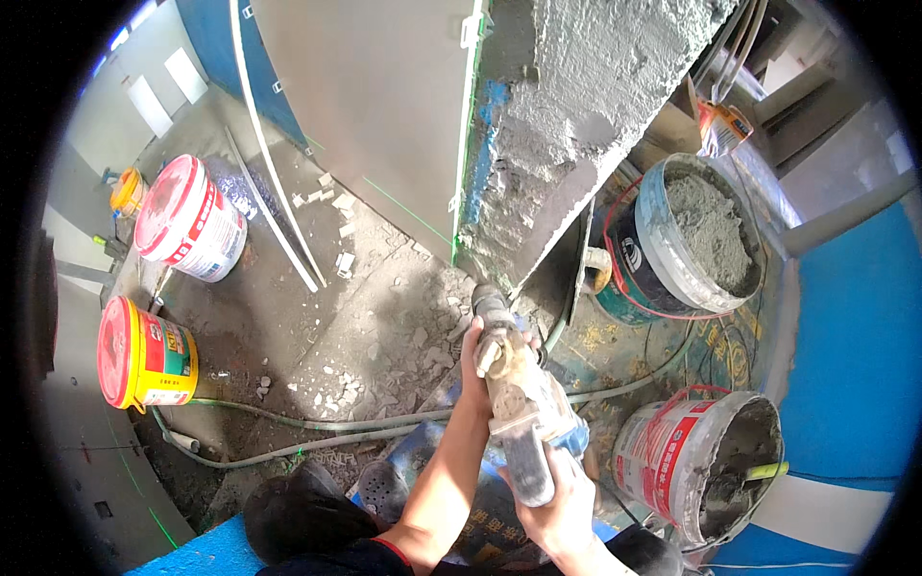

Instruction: The person uses an electric drill to remove concrete from a wall corner, first by hand with a chisel and then using the power tool.

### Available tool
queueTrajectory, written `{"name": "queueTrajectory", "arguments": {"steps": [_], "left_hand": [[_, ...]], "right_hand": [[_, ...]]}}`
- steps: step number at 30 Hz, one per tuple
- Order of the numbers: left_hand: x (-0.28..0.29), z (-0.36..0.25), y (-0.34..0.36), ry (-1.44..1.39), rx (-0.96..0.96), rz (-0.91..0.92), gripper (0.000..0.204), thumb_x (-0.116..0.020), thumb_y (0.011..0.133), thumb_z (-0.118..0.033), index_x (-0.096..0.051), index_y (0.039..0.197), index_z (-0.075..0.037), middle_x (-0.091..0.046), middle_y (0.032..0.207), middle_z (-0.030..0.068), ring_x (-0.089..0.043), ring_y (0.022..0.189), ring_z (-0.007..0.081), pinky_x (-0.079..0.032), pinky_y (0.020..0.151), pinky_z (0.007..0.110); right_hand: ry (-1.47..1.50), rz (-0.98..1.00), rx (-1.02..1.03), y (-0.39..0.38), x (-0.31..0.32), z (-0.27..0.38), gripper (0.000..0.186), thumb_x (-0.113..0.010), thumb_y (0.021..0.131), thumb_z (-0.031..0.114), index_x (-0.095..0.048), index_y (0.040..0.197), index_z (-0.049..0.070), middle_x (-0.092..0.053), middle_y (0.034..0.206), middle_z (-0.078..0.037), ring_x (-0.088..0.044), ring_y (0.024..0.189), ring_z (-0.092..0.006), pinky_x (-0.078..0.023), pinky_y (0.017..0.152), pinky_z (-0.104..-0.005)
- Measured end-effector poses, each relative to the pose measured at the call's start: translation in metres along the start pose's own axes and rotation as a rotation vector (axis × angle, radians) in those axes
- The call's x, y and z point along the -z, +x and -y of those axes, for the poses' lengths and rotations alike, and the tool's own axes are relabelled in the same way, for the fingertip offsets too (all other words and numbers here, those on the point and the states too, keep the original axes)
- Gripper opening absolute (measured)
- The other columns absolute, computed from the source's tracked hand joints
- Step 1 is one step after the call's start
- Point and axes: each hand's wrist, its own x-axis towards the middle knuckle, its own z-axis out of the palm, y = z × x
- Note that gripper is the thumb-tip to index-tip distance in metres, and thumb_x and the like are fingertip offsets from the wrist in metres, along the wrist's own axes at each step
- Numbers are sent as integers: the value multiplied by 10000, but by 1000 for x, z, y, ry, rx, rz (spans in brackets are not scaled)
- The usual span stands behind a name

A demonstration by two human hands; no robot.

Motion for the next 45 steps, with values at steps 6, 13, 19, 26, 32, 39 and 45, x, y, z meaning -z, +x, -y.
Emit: {"name": "queueTrajectory", "arguments": {"steps": [6,13,19,26,32,39,45], "left_hand": [[-16,30,-28,38,88,-38,795,-516,871,-693,-653,1056,69,-709,957,172,-690,877,278,-577,784,394],[-7,26,-10,98,109,-23,823,-509,864,-719,-657,1060,67,-709,974,186,-693,874,272,-577,785,379],[8,18,8,110,45,-57,751,-529,843,-709,-652,1011,12,-694,911,177,-691,808,260,-583,733,392],[4,14,23,66,13,-97,774,-490,870,-711,-670,1000,31,-704,909,173,-689,772,280,-578,688,386],[10,18,14,-27,-9,-9,770,-498,866,-725,-672,995,14,-712,898,158,-691,781,266,-572,713,376],[-6,85,-26,-185,196,91,818,-470,877,-730,-638,1078,45,-681,1043,180,-682,895,281,-573,804,403],[-11,74,-27,-58,141,40,729,-468,905,-695,-650,1039,-3,-706,957,177,-691,773,273,-587,721,398]], "right_hand": [[-82,-1,100,-62,25,-13,707,-781,691,25,-475,1325,-41,-662,1049,-289,-672,907,-489,-550,797,-510],[29,-76,95,-59,17,-15,628,-763,721,11,-500,1287,-56,-675,976,-273,-688,831,-435,-563,768,-464],[-58,-229,35,-31,-5,-22,409,-877,724,135,-627,1017,-3,-666,825,-155,-670,694,-341,-523,662,-383],[37,-111,-28,-2,2,-22,330,-855,766,87,-630,993,5,-681,826,-139,-676,709,-256,-526,673,-352],[-71,52,57,-3,13,-14,381,-852,742,99,-635,1041,9,-676,905,-181,-672,798,-394,-536,714,-409],[-86,-50,-136,-62,59,7,374,-725,757,62,-670,1122,1,-710,964,-194,-709,871,-342,-553,790,-394],[-152,-99,-109,-61,42,-7,391,-858,731,165,-633,1009,6,-678,845,-151,-677,743,-346,-526,708,-399]]}}
